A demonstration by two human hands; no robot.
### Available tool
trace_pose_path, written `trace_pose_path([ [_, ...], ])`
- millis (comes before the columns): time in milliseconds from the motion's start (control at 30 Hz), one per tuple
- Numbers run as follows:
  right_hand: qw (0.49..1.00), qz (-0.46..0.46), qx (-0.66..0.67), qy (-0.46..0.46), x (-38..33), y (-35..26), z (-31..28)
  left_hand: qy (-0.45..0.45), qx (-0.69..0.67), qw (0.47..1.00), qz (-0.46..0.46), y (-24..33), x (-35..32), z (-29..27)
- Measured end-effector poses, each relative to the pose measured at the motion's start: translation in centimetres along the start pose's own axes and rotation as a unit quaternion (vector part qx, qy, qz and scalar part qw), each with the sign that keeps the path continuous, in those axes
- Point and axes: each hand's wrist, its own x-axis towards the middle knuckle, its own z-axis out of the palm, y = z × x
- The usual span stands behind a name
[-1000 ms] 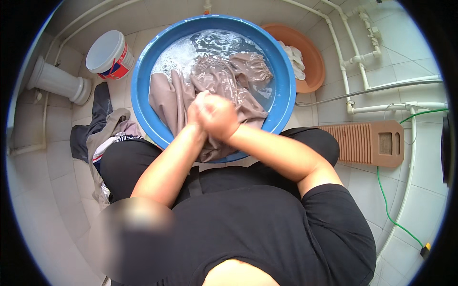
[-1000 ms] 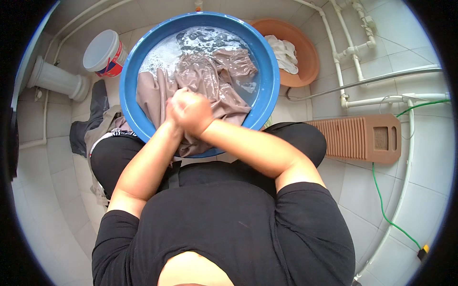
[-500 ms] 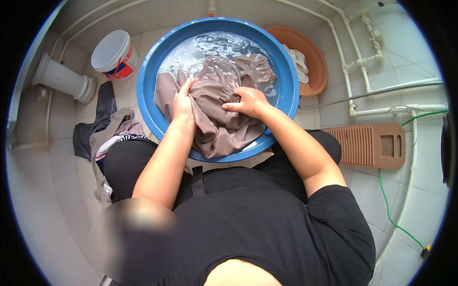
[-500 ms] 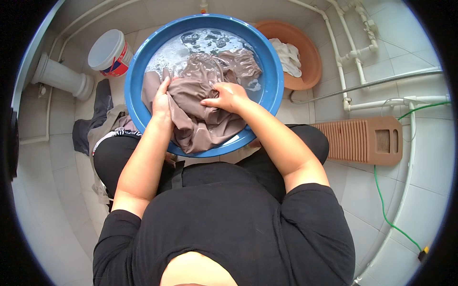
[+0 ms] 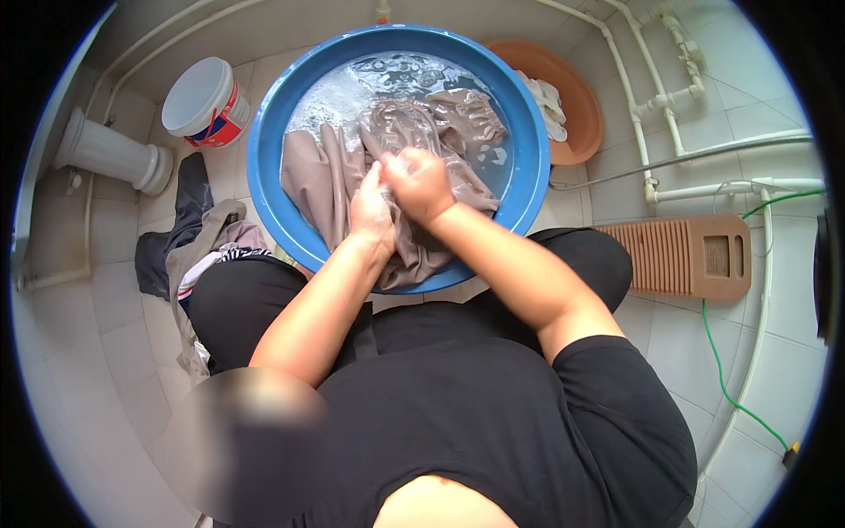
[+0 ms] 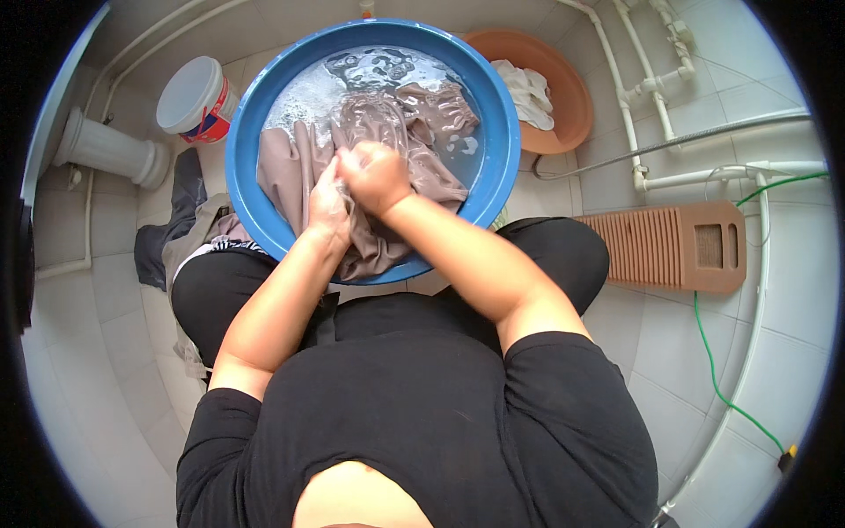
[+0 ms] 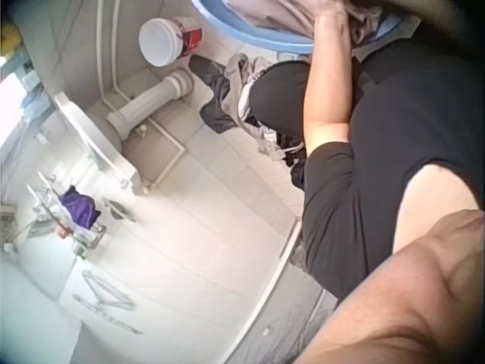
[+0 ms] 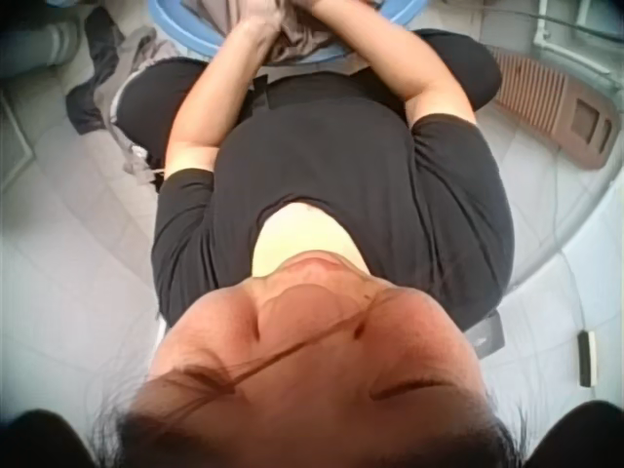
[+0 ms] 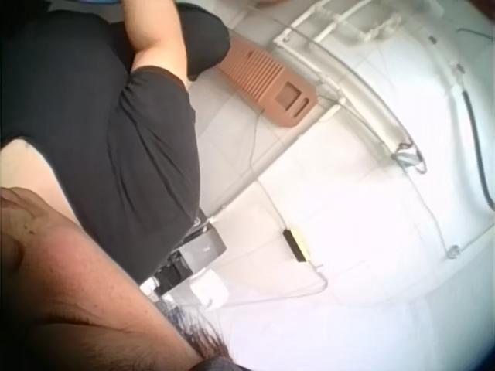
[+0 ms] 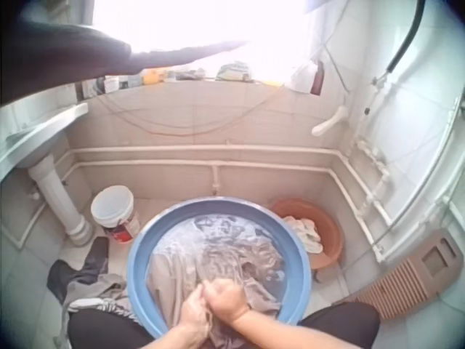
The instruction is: The person hand-washes a brown garment in a blue basin filled with soapy water. They repeatedly scrub, squeeze, and rinse the fabric by hand, occasionally lifting and unfolding it to treat different sections.
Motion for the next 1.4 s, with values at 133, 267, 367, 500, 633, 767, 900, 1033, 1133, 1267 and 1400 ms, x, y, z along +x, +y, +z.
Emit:
trace_pose_path([
  [133,0.991,-0.117,-0.063,-0.001,-0.8,-3.1,-0.1,-0.143,-0.053,0.988,-0.038,-0.1,1.4,-3.5],
  [267,0.983,-0.175,-0.038,-0.044,-2.8,-4.5,0.2,-0.395,-0.148,0.891,-0.168,-0.2,7.4,-9.0],
  [367,0.996,-0.06,-0.053,-0.034,-0.7,1.0,0.4,0.055,0.0,0.998,0.009,-0.3,-0.1,-0.1],
  [500,0.994,-0.098,-0.039,0.013,-1.1,-2.3,0.1,-0.022,0.039,0.998,0.046,-1.3,1.4,-3.8],
  [633,0.978,-0.184,-0.043,-0.086,-3.6,-4.8,-0.1,-0.066,0.008,0.994,-0.084,0.3,2.5,-3.9],
  [767,0.997,-0.029,-0.069,-0.031,-2.1,-0.2,-1.0,-0.013,-0.009,1.0,-0.012,0.9,0.1,-2.0],
  [900,0.995,0.037,-0.037,-0.089,-1.3,5.2,-4.2,-0.261,0.372,0.891,0.004,3.8,-2.4,-0.6],
  [1033,0.853,0.43,0.052,-0.289,1.7,3.7,-7.9,-0.239,0.561,0.791,-0.06,5.6,-1.2,-2.8],
  [1133,0.885,0.315,-0.118,-0.322,1.4,3.9,-7.6,-0.117,0.744,0.656,0.045,5.7,-1.4,-2.8],
  [1267,0.878,0.256,-0.213,-0.344,0.5,1.9,-6.1,-0.058,0.868,0.489,0.071,5.0,-0.9,-3.6],
  [1400,0.92,0.162,-0.225,-0.277,0.1,3.8,-6.1,-0.082,0.749,0.642,0.142,5.3,-1.7,-2.5],
])
